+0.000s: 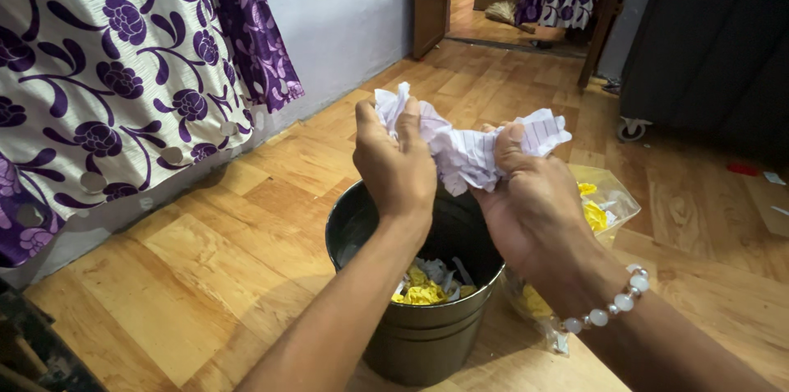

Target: The person transfers crumpled paper and plastic wrappers from a metal bucket into a clear plastic bag. They handle items one by one, occasionally unfolding or compressing them before placing them into the bag.

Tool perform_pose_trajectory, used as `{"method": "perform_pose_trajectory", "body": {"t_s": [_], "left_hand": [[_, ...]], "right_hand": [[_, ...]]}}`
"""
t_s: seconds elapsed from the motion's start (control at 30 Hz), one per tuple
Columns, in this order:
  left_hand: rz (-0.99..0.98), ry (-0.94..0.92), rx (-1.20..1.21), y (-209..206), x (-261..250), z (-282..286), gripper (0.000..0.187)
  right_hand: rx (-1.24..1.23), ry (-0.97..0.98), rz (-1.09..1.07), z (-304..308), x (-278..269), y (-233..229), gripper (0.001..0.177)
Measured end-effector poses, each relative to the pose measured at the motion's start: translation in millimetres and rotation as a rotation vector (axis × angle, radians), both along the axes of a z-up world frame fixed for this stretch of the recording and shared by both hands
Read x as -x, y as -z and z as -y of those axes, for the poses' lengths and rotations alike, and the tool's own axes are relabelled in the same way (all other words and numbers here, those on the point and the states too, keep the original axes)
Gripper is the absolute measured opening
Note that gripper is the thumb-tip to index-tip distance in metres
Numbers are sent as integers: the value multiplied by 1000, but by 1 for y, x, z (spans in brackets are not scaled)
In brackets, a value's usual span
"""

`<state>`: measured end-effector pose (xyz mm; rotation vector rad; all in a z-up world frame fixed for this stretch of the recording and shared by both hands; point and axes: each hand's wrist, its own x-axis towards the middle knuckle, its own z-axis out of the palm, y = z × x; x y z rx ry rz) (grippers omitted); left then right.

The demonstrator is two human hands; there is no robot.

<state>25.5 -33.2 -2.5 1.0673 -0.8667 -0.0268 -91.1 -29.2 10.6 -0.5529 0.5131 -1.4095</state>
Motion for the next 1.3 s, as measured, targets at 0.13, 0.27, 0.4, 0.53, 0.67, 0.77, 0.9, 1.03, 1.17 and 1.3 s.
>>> {"method": "perform_pose_trajectory", "body": {"t_s": [0.13,0.27,0.4,0.53,0.67,0.77,0.9,1.03,1.17,1.3], "left_hand": [[7,-11,-90,9,-6,6,25],[-59,-54,-129,13,-24,17,24],[-65,-100,-190,22,-38,20,21],[44,-239,-102,28,-49,29,24],[-133,-168,-164,27,-60,34,18],[-131,-89,-243,25,-52,27,16],[-146,218,-325,22,-17,29,15],[193,136,-229,32,18,41,28],[376,223,-150,40,45,61,36],[472,235,-88,43,77,73,35]], "right_hand": [[70,-11,-64,0,0,7,16],[84,-23,-64,-1,5,6,12],[46,-22,-146,-5,13,5,14],[-57,25,-57,3,21,-1,29],[-43,109,-136,6,43,-23,47],[-50,141,-238,15,53,-41,50],[129,67,-350,41,76,-38,49],[75,22,-444,65,103,-25,38],[231,82,-744,87,124,-10,38],[414,173,-1115,96,141,-1,38]]}}
